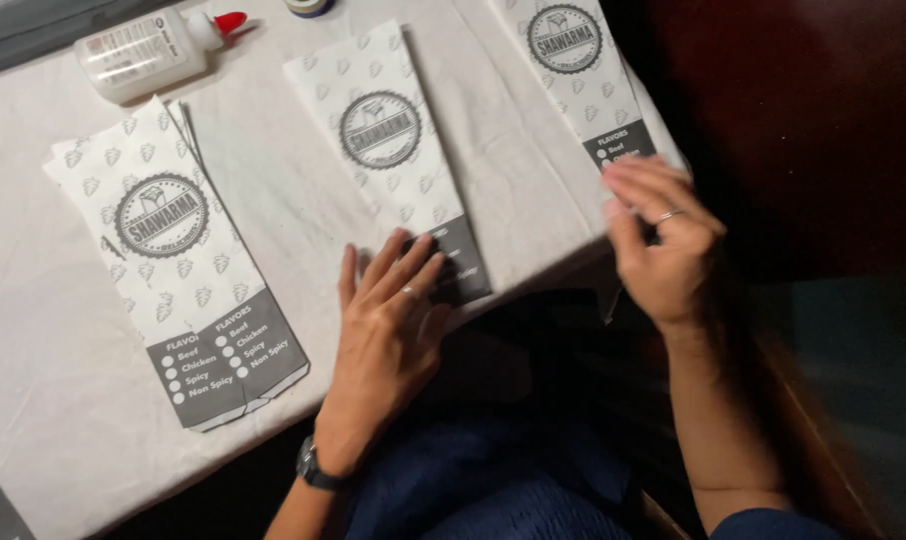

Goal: The person folds printed paper wrappers into small rectangular packets and arranges them on a table. They then apply glue from a bottle to the edges of the packets to seal them. The wrappers are branded with a Shawarma logo and flavor options.

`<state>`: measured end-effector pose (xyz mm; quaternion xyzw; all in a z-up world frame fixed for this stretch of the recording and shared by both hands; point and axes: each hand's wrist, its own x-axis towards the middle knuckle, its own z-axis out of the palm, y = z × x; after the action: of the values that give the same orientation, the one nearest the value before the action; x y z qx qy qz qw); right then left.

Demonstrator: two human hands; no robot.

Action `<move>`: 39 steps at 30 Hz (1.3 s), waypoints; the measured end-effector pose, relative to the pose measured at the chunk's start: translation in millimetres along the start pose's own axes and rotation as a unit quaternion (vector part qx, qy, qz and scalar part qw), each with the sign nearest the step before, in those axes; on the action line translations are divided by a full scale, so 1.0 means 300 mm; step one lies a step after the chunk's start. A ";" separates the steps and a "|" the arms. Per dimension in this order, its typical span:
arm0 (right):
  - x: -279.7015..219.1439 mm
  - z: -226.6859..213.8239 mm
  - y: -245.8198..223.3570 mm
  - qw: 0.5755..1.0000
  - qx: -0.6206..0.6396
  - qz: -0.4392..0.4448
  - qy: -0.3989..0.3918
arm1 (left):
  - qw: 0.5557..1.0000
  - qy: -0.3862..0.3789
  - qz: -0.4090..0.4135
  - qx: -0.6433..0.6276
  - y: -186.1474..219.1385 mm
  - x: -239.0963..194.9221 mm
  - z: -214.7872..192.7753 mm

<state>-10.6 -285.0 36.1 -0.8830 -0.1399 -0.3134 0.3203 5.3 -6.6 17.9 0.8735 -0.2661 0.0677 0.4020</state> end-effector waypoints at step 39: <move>-0.027 0.221 -0.279 0.993 0.030 -0.073 -0.090 | 0.985 0.078 -0.079 0.131 -0.059 -0.195 -0.035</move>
<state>-23.5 -178.8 31.1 -0.8848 -0.2417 -0.2511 0.3094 -34.2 34.5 -6.3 0.9288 -0.1530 0.1385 0.3078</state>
